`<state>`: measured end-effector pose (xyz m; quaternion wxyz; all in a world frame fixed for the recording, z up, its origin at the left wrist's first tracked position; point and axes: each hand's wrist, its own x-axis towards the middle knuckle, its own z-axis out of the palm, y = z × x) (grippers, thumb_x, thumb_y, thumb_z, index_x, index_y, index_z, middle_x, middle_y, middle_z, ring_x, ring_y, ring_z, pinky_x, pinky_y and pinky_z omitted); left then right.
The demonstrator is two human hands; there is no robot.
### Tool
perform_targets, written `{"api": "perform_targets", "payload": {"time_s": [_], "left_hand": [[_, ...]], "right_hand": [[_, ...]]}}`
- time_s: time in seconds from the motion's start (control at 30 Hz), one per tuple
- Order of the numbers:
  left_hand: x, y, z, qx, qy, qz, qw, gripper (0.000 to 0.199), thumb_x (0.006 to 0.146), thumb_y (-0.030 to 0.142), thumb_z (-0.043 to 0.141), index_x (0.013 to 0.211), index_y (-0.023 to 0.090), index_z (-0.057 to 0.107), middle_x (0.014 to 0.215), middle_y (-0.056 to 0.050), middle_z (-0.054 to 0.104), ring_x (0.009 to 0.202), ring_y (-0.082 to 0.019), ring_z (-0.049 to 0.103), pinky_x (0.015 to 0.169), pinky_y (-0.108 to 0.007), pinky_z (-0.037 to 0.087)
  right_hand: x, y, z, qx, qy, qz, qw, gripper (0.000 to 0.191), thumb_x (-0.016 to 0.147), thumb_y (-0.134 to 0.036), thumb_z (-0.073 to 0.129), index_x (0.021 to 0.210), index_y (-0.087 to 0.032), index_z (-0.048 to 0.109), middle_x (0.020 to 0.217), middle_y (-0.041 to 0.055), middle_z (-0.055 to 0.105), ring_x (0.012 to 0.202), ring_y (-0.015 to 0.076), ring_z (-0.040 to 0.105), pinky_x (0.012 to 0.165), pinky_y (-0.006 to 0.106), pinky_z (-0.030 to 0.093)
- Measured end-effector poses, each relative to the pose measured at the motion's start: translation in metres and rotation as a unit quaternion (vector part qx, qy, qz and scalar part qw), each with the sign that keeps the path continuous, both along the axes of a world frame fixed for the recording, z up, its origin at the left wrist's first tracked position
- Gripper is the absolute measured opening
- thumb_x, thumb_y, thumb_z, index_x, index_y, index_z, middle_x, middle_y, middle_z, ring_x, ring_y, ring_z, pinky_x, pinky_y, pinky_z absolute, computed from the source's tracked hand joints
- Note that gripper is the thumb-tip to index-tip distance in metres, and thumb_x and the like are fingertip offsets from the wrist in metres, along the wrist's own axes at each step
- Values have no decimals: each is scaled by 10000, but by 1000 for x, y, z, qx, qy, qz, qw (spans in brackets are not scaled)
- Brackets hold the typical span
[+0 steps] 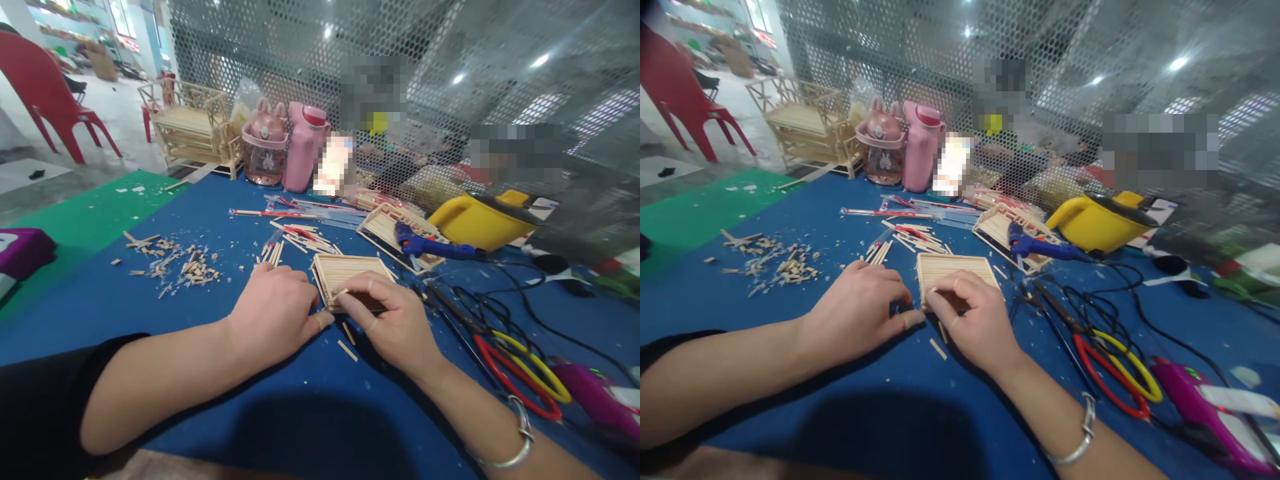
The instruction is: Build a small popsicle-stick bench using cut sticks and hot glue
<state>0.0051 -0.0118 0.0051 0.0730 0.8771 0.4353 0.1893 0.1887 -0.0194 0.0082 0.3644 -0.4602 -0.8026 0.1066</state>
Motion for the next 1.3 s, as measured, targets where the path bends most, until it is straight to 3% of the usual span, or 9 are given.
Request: {"api": "perform_targets", "payload": {"time_s": [0.27, 0.57, 1.3], "left_hand": [[4, 2, -5, 10, -7, -12, 1000, 261, 860, 398, 519, 826, 214, 702, 786, -46, 699, 806, -236, 627, 728, -366, 360], [4, 1, -3, -19, -24, -6, 1000, 262, 864, 383, 510, 786, 221, 700, 765, -37, 709, 778, -227, 636, 709, -353, 365], [7, -1, 0, -54, -51, -10, 997, 241, 877, 358, 497, 827, 241, 702, 796, -18, 711, 806, -211, 627, 760, -380, 365]], "right_hand": [[2, 1, -1, 19, -45, 10, 999, 102, 844, -227, 572, 763, -192, 623, 752, 16, 651, 722, 138, 596, 689, 261, 475], [3, 1, -1, 50, -72, 35, 996, 90, 853, -231, 560, 814, -203, 636, 793, 28, 669, 768, 154, 613, 718, 290, 494], [0, -1, 2, 51, -57, 32, 997, 106, 857, -220, 553, 794, -179, 627, 753, 17, 652, 753, 146, 579, 721, 292, 443]]}}
